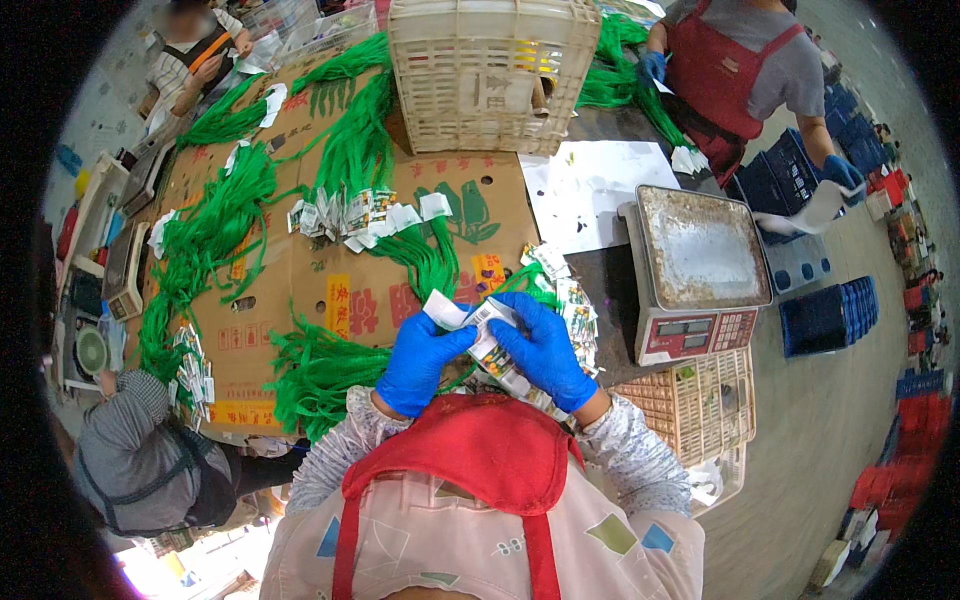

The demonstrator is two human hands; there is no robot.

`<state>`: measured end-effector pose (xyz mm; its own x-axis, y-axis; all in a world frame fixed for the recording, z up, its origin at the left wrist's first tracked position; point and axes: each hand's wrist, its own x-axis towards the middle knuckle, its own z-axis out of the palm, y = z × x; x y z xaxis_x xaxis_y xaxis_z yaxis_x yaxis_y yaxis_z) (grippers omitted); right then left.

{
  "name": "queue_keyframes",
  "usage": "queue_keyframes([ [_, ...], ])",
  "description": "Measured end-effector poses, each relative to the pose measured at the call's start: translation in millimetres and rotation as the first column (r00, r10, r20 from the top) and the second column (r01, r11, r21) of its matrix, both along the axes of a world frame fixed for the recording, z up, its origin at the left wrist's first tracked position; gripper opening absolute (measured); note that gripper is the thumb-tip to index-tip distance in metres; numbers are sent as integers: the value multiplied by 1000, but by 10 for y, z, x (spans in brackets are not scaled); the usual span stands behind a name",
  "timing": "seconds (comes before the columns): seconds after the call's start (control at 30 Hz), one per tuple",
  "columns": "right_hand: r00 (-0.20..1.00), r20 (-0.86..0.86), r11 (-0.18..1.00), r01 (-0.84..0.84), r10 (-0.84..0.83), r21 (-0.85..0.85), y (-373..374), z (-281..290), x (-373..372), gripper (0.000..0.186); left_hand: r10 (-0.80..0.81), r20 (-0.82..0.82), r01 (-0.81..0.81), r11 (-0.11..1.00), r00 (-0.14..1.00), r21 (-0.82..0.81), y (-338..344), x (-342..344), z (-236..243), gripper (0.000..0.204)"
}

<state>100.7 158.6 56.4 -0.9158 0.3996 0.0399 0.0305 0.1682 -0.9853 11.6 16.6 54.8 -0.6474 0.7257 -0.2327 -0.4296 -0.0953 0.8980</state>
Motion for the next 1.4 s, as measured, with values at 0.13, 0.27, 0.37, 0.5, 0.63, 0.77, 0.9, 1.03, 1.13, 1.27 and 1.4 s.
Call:
queue_keyframes([
  [0.13, 999, 20, 999, 33, -33, -1, -45, 19, -19, 20, 102, -131, -99, 995, 986, 26, 7, 49, -36, 22],
  [0.27, 993, -75, 996, 88, -90, -32, -96, -71, -45, 15, 201, -141, -185, 975, 969, 119, 23, 71, -134, 27],
  [0.37, 982, -85, 985, 165, -169, -52, -134, -172, -37, 11, 162, -234, -158, 987, 959, 36, 53, 42, 9, 39],
  [0.5, 978, -101, 982, 185, -181, 39, -53, -197, -10, 7, 90, -171, -79, 994, 981, 69, -18, -13, -1, 48],
  [0.63, 994, -88, 993, 77, -69, 86, 93, -119, 35, 10, -54, 31, 53, 998, 998, 46, -280, -160, -190, 44],
  [0.77, 997, -68, 986, -11, 22, 164, 124, 41, 32, 13, -101, -19, 95, 976, 995, -198, -380, -169, -230, 36],
  [0.9, 987, -47, 965, -142, 156, 218, 177, 140, -12, 15, -63, -210, 9, 969, 976, -247, -330, -51, -141, 24],
  [1.03, 943, 89, 875, -330, 320, 353, 219, 370, -94, 19, -187, -421, 46, 945, 888, -324, -301, -62, -182, 21],
  [1.13, 890, 177, 836, -456, 421, 306, 183, 454, -164, 21, -272, -421, 126, 931, 865, -342, -287, -76, -37, 23],
  [1.27, 850, 254, 769, -527, 462, 363, 203, 410, -241, 24, -301, -386, 190, 935, 872, -299, -294, -88, -4, 23],
  [1.4, 838, 309, 770, -539, 450, 340, 198, 418, -300, 25, -365, -409, 258, 920, 836, -295, -304, -134, -43, 25],
])
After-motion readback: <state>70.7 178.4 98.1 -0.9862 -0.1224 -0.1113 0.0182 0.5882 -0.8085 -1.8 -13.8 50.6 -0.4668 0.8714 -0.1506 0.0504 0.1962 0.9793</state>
